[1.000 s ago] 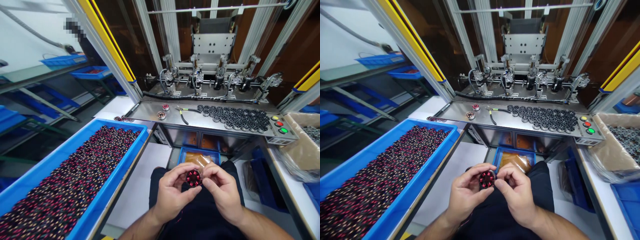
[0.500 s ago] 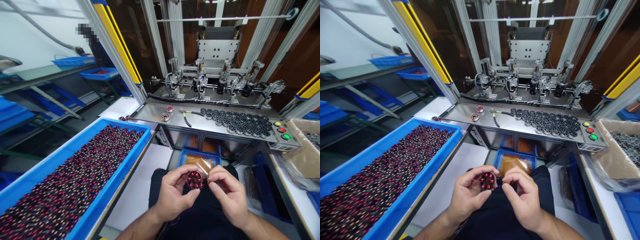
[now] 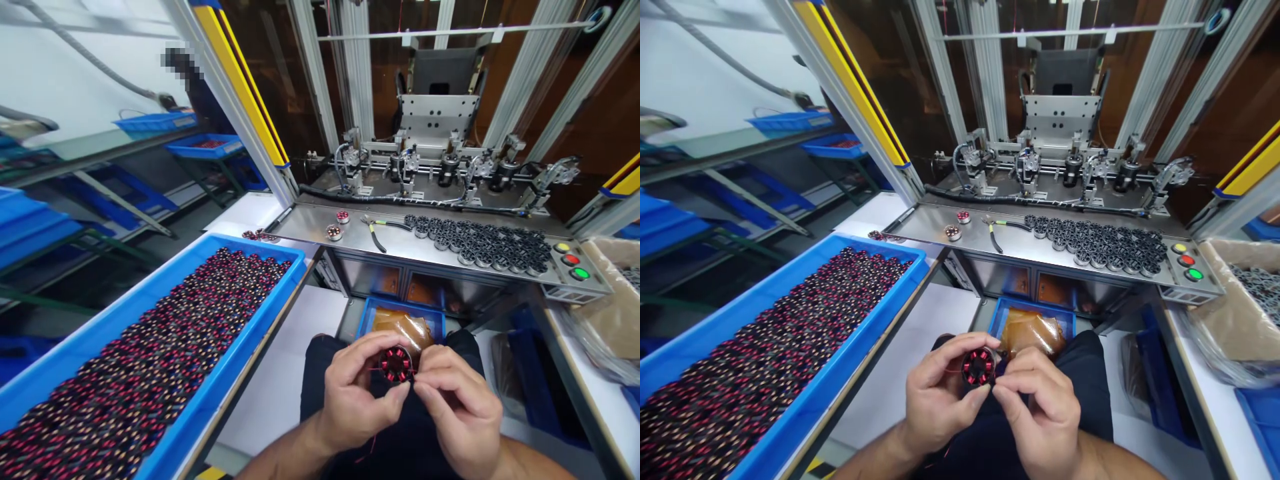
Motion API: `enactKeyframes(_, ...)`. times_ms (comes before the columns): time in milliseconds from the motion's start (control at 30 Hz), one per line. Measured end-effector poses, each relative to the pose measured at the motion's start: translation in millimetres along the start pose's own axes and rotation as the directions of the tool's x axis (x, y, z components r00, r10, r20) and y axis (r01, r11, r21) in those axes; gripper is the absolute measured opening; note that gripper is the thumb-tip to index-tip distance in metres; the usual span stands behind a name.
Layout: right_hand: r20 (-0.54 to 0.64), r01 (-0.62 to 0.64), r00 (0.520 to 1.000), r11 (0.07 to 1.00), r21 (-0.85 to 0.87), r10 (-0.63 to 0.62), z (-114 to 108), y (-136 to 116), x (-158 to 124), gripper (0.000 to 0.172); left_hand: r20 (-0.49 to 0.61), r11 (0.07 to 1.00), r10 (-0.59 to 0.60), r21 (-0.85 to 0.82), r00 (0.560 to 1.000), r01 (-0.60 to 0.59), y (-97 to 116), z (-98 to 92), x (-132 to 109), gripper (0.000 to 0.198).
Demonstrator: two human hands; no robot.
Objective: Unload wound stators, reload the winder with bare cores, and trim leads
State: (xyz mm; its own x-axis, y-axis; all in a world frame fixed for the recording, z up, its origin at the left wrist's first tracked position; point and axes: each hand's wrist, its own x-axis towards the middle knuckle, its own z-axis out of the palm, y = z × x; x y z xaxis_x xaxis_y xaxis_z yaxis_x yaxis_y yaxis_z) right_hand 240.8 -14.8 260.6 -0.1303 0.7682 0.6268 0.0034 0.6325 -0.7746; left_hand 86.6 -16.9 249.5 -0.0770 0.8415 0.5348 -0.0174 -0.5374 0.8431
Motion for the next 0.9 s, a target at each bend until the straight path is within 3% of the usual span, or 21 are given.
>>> enactKeyframes(100, 0.032, 0.019, 0.999, 0.999, 0.041, -0.021, -3, 4, 0, 0.017, -0.004, 0.998, -0.046, -0.053, 0.999, 0.046, 1, 1.9, 1, 0.055)
enactKeyframes(200, 0.068, 0.004, 0.998, 0.997, 0.074, -0.009, -12, 12, 5, 0.019, 0.06, 0.949, -0.195, -0.241, 0.979, 0.204, 6, 1.1, 5, 0.044)
enactKeyframes(300, 0.159, 0.004, 0.987, 0.995, 0.099, -0.02, -23, 17, 16, 0.031, 0.197, 0.82, -0.333, -0.423, 0.922, 0.387, 9, -0.3, 6, 0.035)
enactKeyframes(400, 0.295, 0.079, 0.949, 0.989, 0.125, -0.113, -29, 16, 31, 0.035, 0.305, 0.687, -0.406, -0.52, 0.862, 0.507, 10, 0.8, 5, 0.038)
enactKeyframes(567, 0.381, 0.188, 0.894, 0.968, 0.164, -0.238, -29, 10, 46, 0.021, 0.36, 0.588, -0.487, -0.539, 0.796, 0.603, 12, 4.8, 3, 0.038)
enactKeyframes(700, 0.369, 0.281, 0.88, 0.954, 0.1, -0.298, -28, 5, 44, 0.01, 0.391, 0.537, -0.516, -0.545, 0.762, 0.644, 14, 5.1, 4, 0.036)
enactKeyframes(800, 0.269, 0.412, 0.885, 0.909, -0.071, -0.38, -27, 0, 36, 0.01, 0.413, 0.483, -0.534, -0.567, 0.738, 0.667, 15, 6.5, 5, 0.036)
enactKeyframes(900, 0.167, 0.502, 0.865, 0.826, -0.257, -0.474, -25, -5, 29, 0.014, 0.356, 0.53, -0.511, -0.587, 0.783, 0.613, 14, 9.6, 4, 0.039)
